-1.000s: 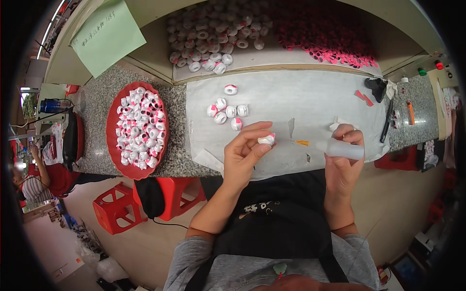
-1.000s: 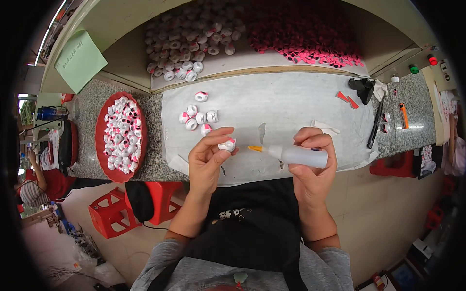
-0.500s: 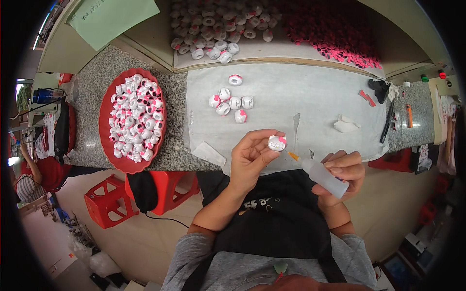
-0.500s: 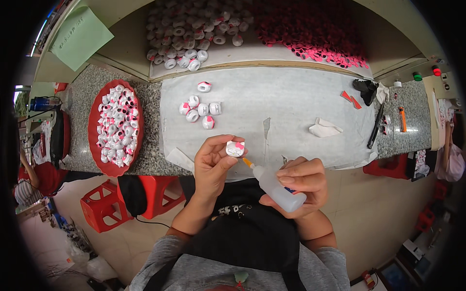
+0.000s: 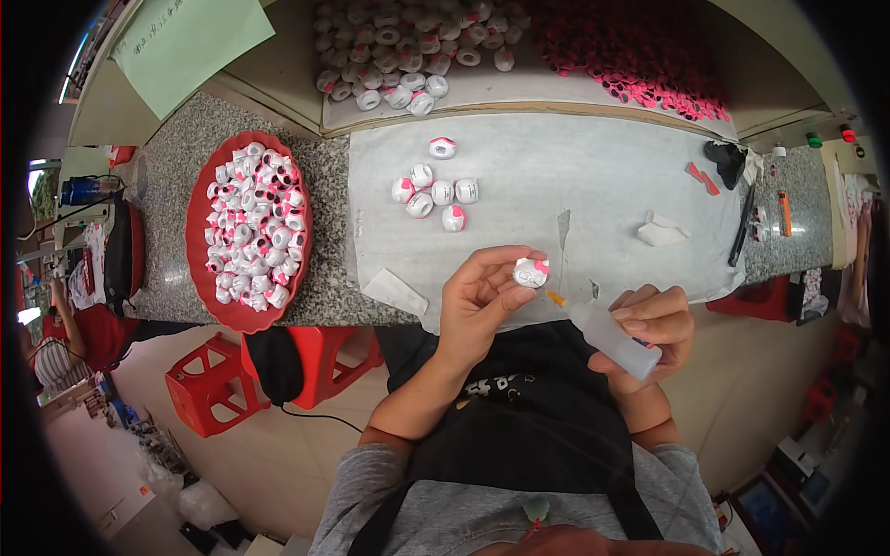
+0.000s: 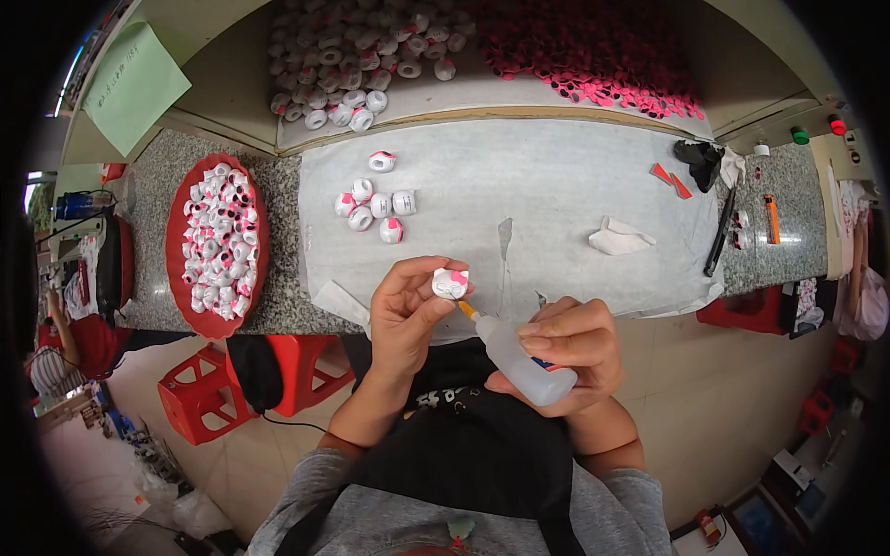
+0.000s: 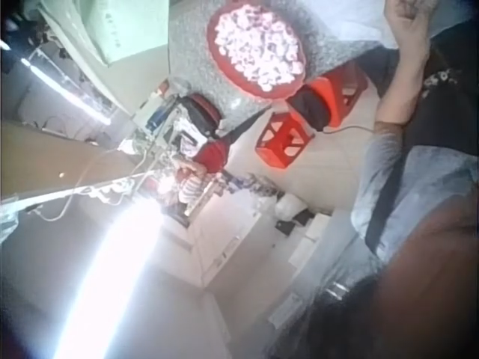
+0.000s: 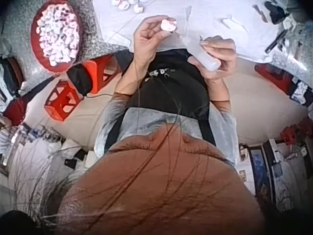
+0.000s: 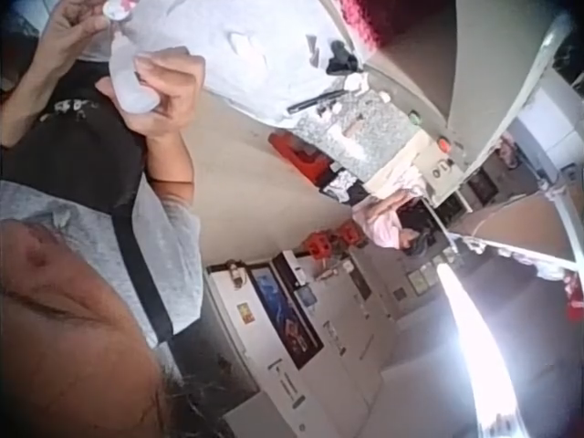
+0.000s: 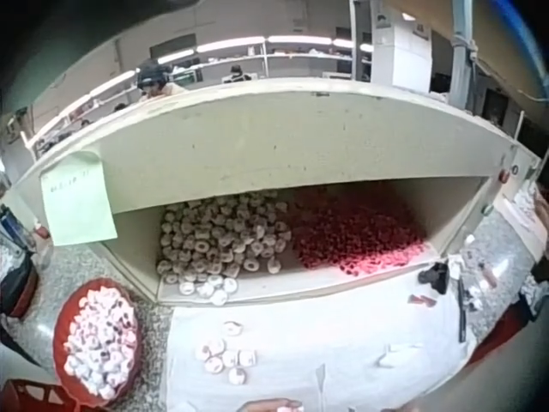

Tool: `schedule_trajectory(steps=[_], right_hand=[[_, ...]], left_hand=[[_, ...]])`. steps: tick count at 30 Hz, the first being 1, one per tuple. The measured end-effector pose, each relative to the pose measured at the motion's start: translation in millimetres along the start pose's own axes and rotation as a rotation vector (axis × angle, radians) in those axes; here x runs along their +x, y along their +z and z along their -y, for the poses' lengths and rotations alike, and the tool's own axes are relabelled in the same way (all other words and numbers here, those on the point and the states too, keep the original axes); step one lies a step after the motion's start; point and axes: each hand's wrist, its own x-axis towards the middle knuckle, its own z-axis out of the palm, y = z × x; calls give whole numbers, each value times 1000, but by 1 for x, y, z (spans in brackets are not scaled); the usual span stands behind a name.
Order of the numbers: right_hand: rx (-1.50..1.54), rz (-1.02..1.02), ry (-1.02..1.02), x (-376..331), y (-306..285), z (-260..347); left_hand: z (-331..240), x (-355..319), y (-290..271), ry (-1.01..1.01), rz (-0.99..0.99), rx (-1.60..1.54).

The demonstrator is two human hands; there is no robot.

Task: Apply glue to components and assemble small plastic toy figurines.

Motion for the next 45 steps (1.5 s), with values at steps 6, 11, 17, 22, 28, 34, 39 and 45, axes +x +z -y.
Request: schedule_trajectory(steps=[6, 11, 17, 22, 28, 34, 39, 45], right_hand=[[-110, -16, -26, 2, 1, 0], [-109, -28, -50, 0, 1, -1], [-3, -28, -56, -1, 0, -3], [-82, -19, -57, 0, 2, -4], [-88, -13, -42, 1, 2, -1], [-81, 15, -40, 2, 2, -2], [-83, 23, -15, 2, 2, 1], [-103, -10, -5, 3, 0, -1]], left_hand=[[1, -1, -2, -5, -7, -10], [0, -1, 0, -8, 7, -25], [0, 0, 0, -4, 17, -5], [1, -1, 1, -15, 12, 5], [2, -1, 1, 1, 32, 38], [4, -1, 1, 102, 59, 181], [5, -1, 0, 158, 77, 249], [5, 2, 0, 193, 80, 297]])
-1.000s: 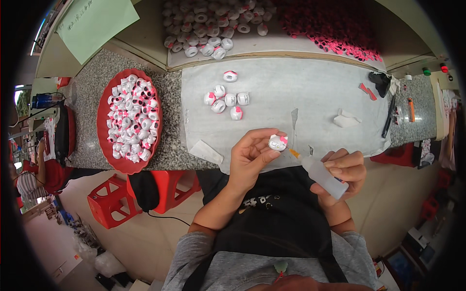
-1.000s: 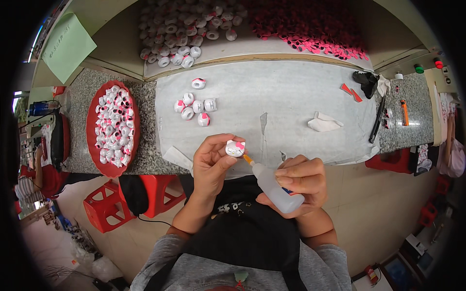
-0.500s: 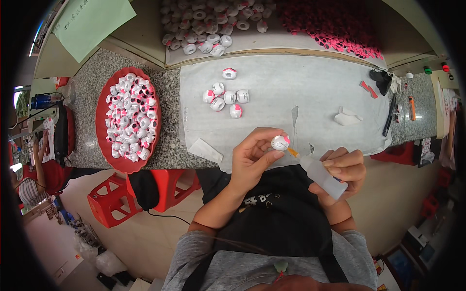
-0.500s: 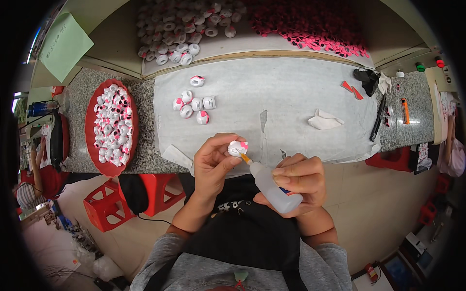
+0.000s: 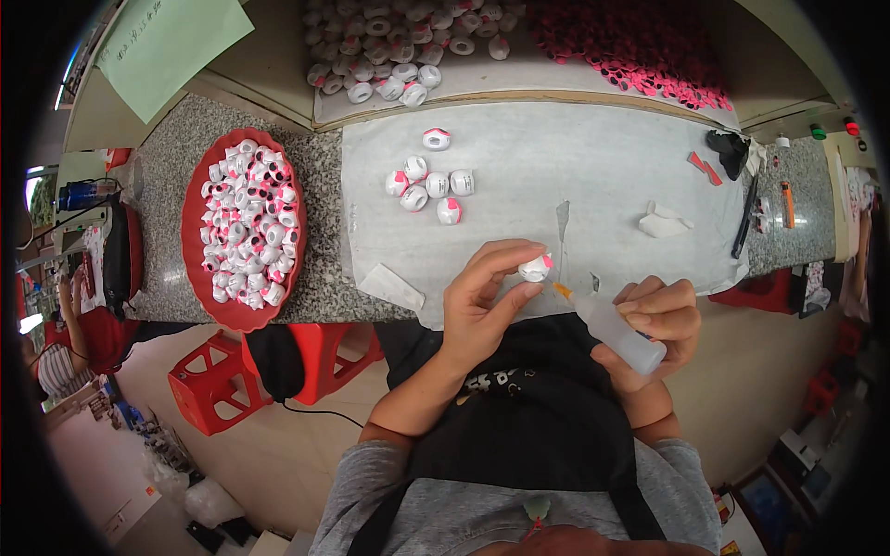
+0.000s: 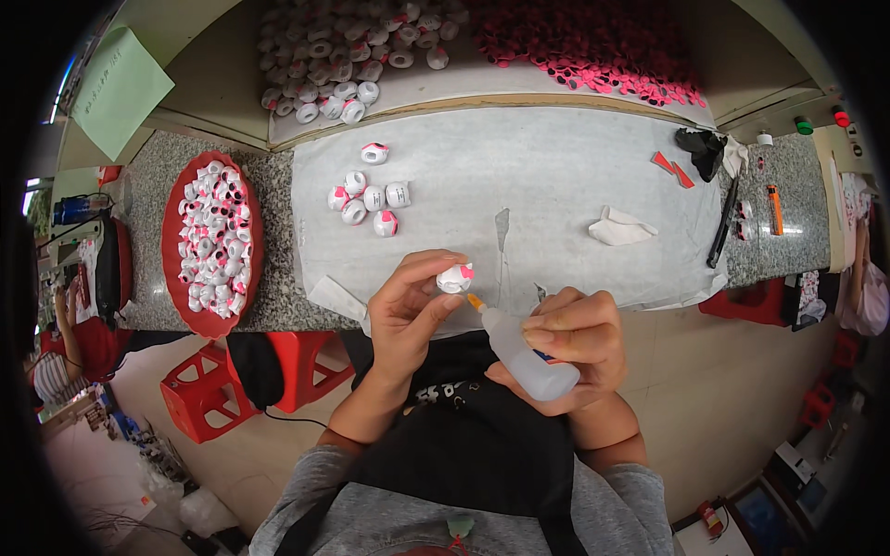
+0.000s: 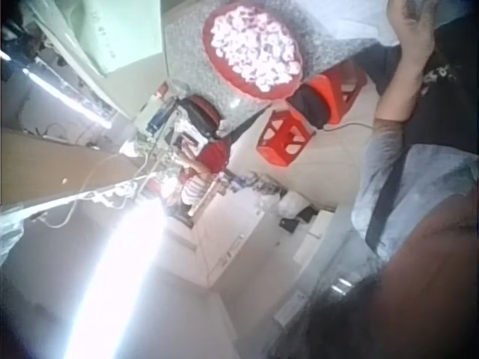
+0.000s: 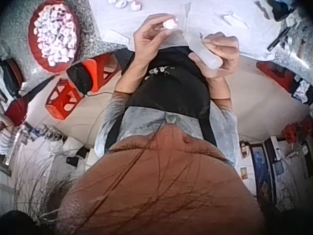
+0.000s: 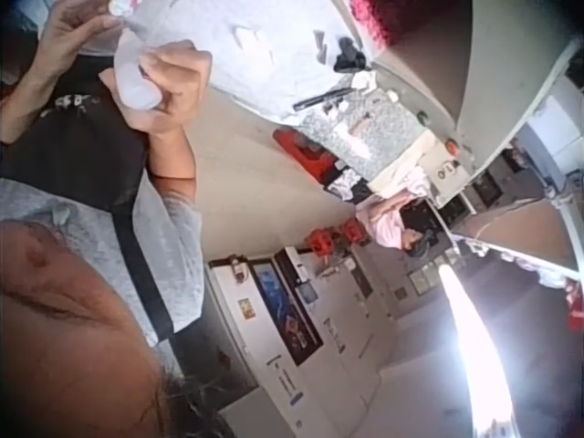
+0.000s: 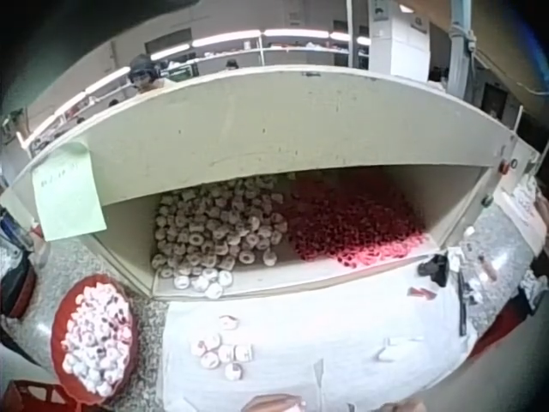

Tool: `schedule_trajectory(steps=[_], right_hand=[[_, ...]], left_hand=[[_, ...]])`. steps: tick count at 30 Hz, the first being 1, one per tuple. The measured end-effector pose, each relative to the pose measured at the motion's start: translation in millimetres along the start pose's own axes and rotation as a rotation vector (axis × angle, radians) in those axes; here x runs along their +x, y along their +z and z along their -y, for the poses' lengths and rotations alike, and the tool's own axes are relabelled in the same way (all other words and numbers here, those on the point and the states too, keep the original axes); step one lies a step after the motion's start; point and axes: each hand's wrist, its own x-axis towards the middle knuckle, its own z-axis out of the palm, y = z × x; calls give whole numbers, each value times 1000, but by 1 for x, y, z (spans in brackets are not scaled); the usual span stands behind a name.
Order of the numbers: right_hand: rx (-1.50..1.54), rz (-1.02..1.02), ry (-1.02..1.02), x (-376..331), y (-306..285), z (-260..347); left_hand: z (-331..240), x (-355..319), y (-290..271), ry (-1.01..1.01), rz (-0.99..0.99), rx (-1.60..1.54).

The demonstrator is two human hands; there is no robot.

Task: Apply glue to components and assemble small plastic toy figurines.

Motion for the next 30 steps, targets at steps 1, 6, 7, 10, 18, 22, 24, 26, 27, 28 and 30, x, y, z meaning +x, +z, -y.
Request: schedule_trajectory(steps=[1, 6, 7, 10, 18, 22, 24, 26, 27, 28, 30], right_hand=[[4, -15, 6, 0, 0, 0], [72, -29, 121, 15, -9, -12], [62, -46, 210, 21, -11, -17], [130, 48, 355, 47, -18, -39], [-788, 135, -65, 139, -8, -131], [-980, 211, 175, 155, 7, -138], [-957, 223, 169, 155, 4, -139], [-938, 237, 167, 154, 0, -139], [-868, 219, 199, 152, -3, -136], [-798, 199, 231, 150, -6, -132], [-638, 175, 330, 145, -13, -130]], left_hand=[[0, 1, 0, 6, 7, 7], [-2, 1, -7, -49, -93, -87], [-4, 1, -10, -77, -141, -107], [-7, 4, -19, -64, -199, -190], [-12, -1, -19, -52, -233, -209], [-11, -2, -24, -49, -241, -189], [-11, -3, -26, -39, -247, -151], [-12, -2, -26, -49, -245, -177], [-13, -2, -26, -58, -239, -202], [-13, -1, -25, -61, -243, -205], [-12, 1, -23, -71, -215, -201]])
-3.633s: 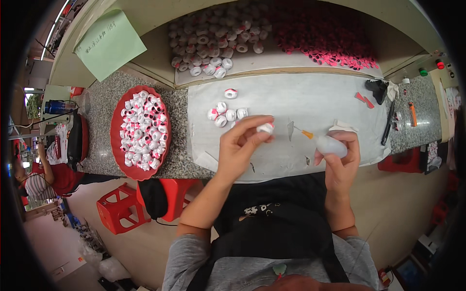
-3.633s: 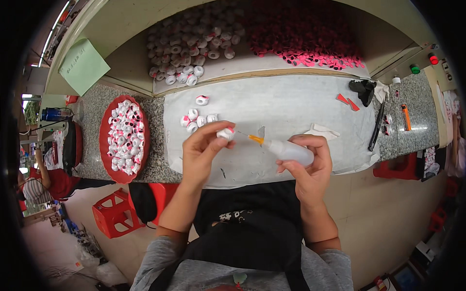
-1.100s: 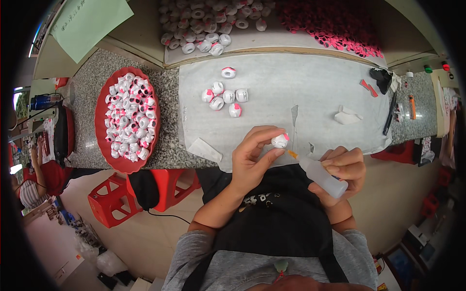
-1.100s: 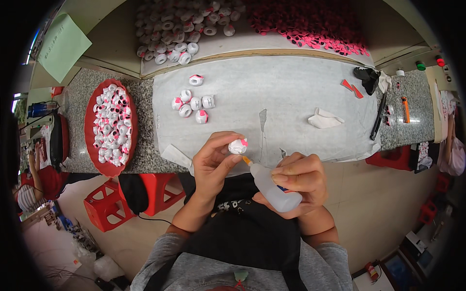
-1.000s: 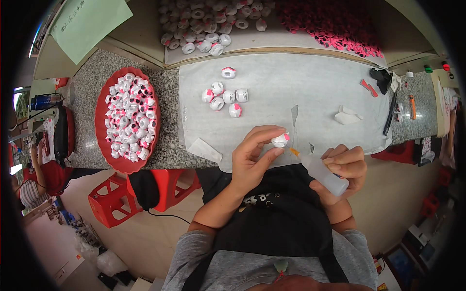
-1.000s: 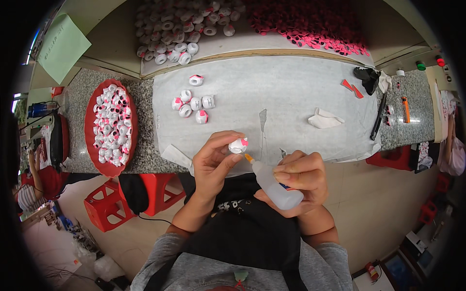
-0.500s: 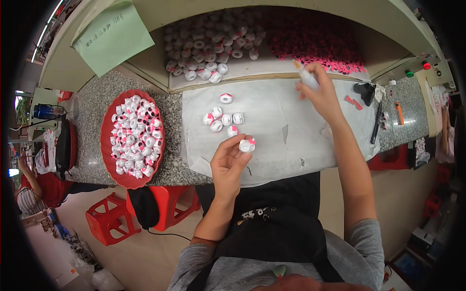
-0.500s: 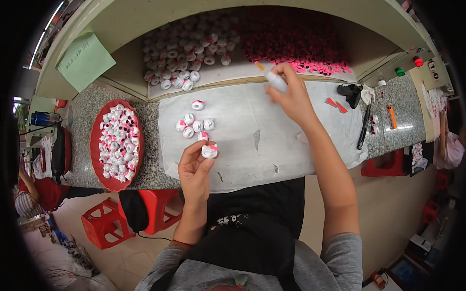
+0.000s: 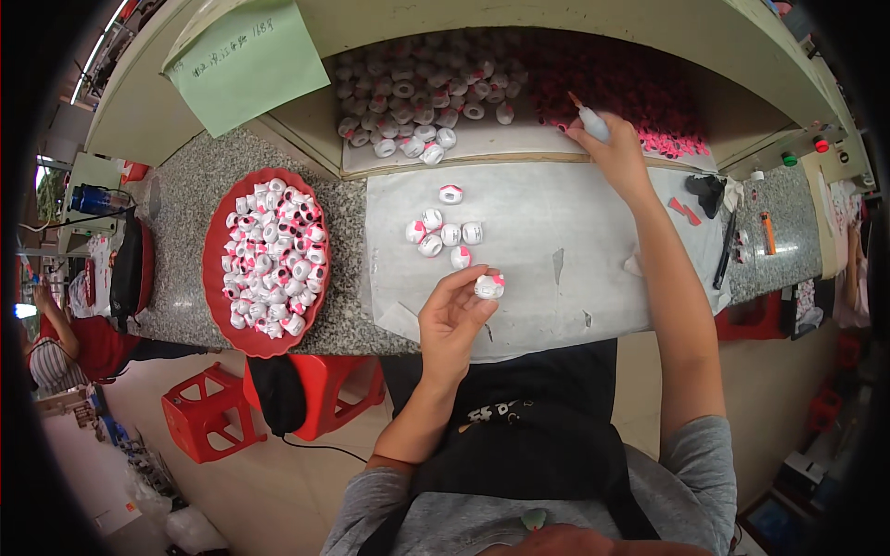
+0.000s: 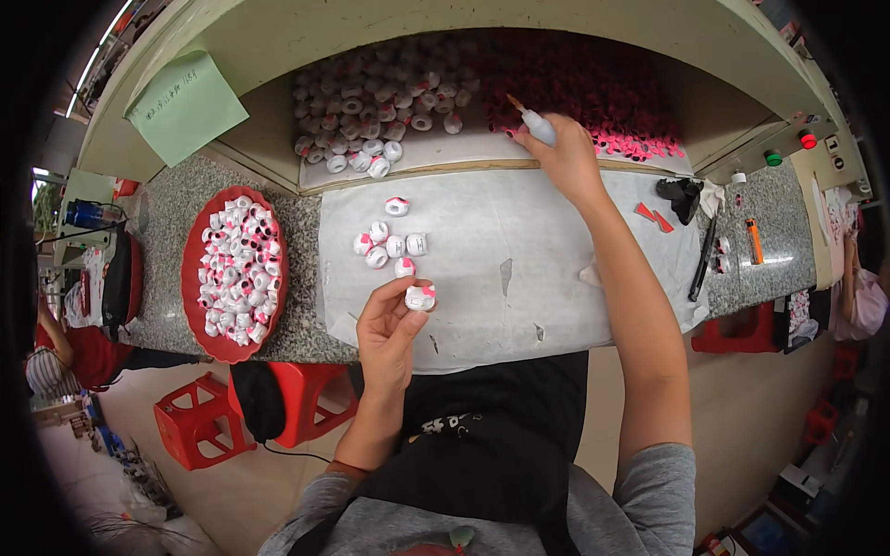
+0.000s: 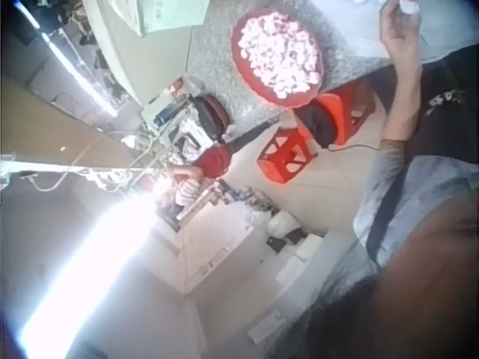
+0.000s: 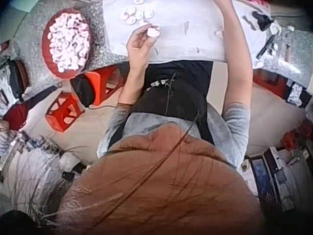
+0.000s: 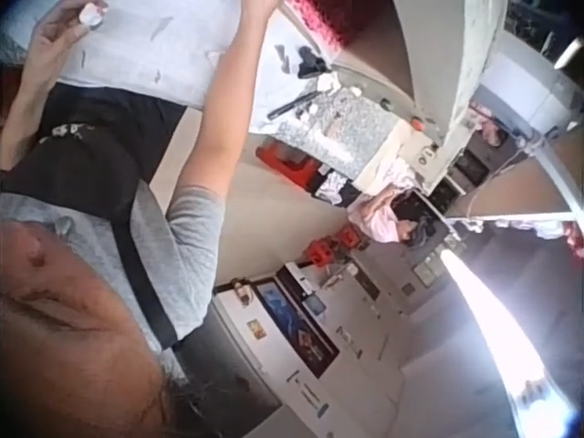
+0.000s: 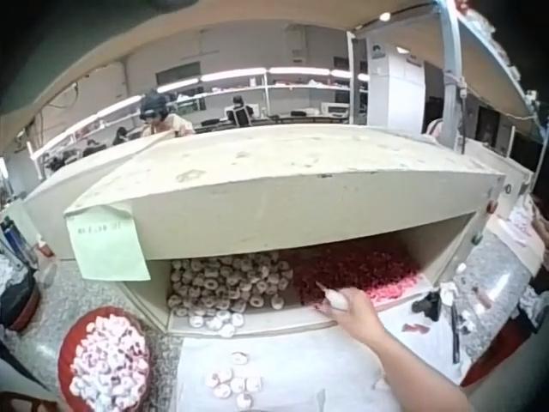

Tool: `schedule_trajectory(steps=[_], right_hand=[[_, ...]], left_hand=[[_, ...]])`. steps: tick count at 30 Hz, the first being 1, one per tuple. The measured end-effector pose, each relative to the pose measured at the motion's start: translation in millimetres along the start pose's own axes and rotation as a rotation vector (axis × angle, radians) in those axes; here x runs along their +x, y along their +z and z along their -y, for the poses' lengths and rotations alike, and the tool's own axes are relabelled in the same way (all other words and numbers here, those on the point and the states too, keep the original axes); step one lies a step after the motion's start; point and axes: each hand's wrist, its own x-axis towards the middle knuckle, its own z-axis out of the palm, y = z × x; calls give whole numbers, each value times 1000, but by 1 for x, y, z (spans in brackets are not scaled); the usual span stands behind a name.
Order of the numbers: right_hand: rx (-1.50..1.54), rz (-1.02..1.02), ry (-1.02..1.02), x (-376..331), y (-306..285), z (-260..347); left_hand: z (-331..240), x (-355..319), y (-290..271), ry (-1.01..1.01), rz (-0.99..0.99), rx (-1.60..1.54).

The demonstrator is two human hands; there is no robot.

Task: Apply glue to components and assemble small plastic toy figurines.

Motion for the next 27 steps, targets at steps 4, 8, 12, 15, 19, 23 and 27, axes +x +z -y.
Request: schedule_trajectory(steps=[4, 8, 12, 15, 19, 23, 27], right_hand=[[418, 106, 163, -15, -14, 10], [819, 183, 242, -56, -19, 32], [901, 315, 307, -114, -13, 58], [780, 267, 219, -137, 1, 59], [815, 177, 185, -152, 7, 52], [936, 160, 284, -157, -3, 46], [946, 148, 290, -164, -12, 52]], left_hand=[[3, 2, 6, -21, 32, -15], [4, 1, 10, -2, 44, -35], [13, 0, 20, 120, 105, -30], [20, -1, 28, 85, 197, 14], [18, -4, 23, 14, 207, 4], [19, -4, 19, 37, 147, 34], [20, -5, 20, 56, 128, 76]])
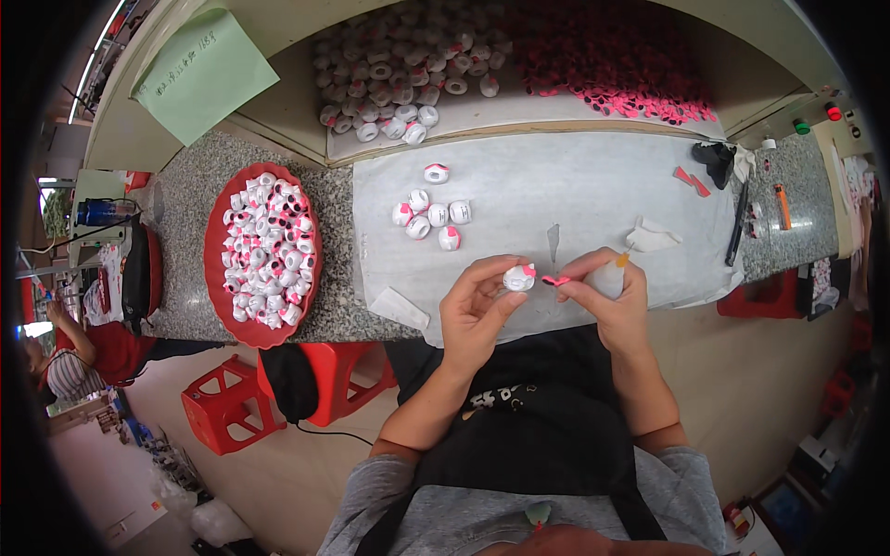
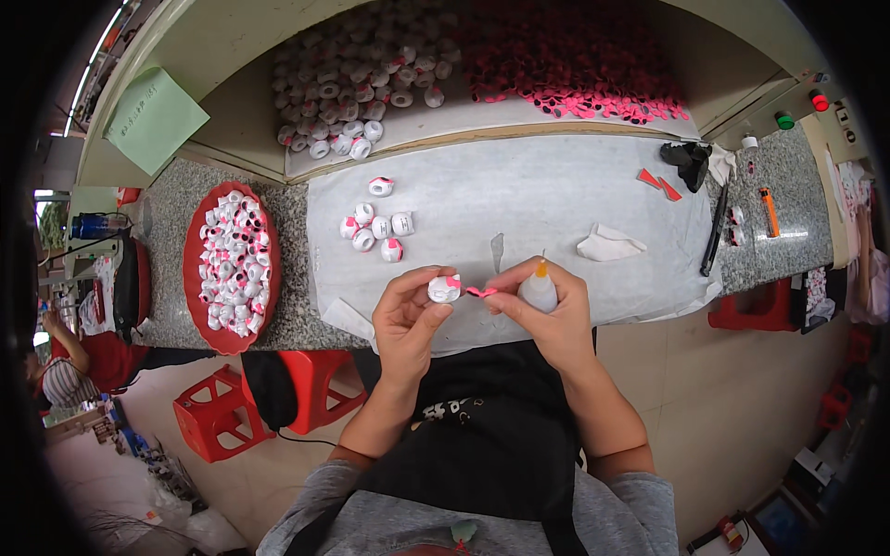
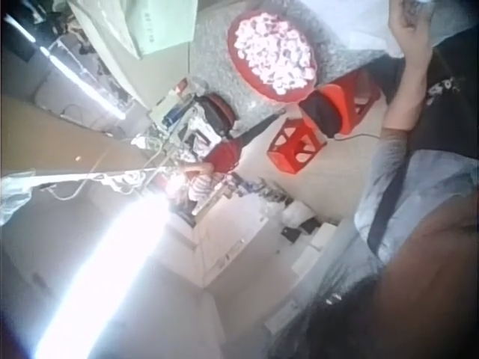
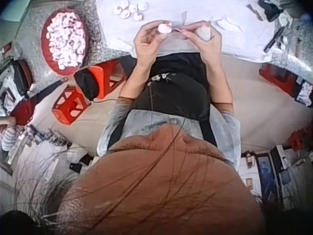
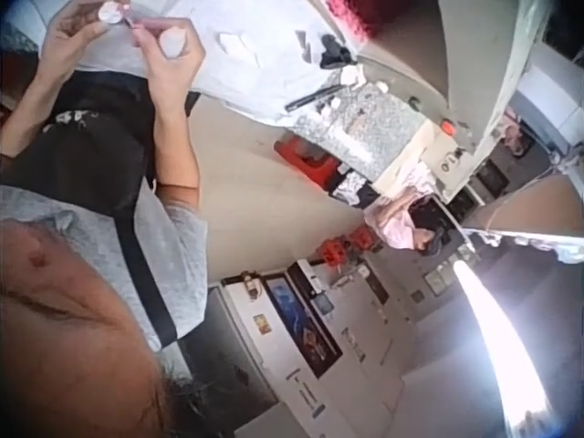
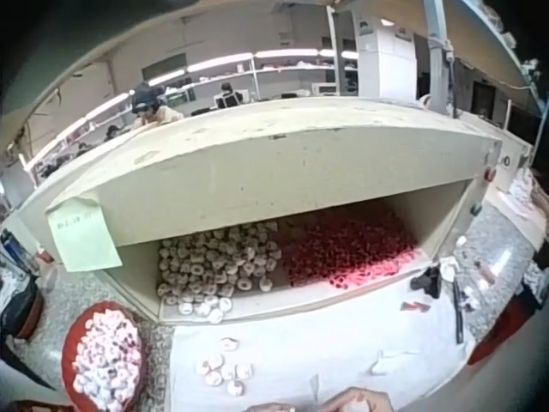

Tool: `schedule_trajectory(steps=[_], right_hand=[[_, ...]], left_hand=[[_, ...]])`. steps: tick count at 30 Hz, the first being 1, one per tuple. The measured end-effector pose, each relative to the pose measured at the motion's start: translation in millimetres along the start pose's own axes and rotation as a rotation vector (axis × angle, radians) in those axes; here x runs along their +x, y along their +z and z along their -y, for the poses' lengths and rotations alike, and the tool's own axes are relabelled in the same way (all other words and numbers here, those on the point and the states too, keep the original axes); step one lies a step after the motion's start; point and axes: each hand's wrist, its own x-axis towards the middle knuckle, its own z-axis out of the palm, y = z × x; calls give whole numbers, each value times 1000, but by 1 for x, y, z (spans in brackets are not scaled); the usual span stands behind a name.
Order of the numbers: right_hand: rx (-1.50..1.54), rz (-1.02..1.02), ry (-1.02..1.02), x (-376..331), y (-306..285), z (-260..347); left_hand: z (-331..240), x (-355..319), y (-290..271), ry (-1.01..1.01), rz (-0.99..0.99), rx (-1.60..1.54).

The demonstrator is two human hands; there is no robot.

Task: Apply glue to components and assemble small plastic toy figurines.

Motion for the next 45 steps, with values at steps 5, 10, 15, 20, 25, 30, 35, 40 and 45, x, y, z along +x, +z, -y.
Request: schedule_trajectory(steps=[5, 10, 15, 20, 25, 30, 35, 40, 45], right_hand=[[124, 49, 80, -4, 5, 2], [153, 86, 117, -3, 6, 0], [67, 72, 97, -1, 5, -5], [29, 61, 54, -2, 7, -9], [-10, 6, -76, -3, 9, -9], [-29, 186, 10, -1, 14, -3], [127, 199, 127, -3, 8, -7], [186, 195, 149, -4, 7, -10], [184, 188, 141, -3, 6, -13]], left_hand=[[2, -1, 1, 72, 17, 141], [0, -1, -3, 175, 86, 510], [-4, 1, -1, 200, 113, 538], [-6, 0, -2, 210, 153, 472], [-10, -1, 2, -30, 56, 56], [-7, -3, -3, -17, 96, 14], [-8, -4, -4, -14, 127, 82], [-7, -2, -7, -43, 183, 83], [-9, -2, -6, -130, 166, 20]])
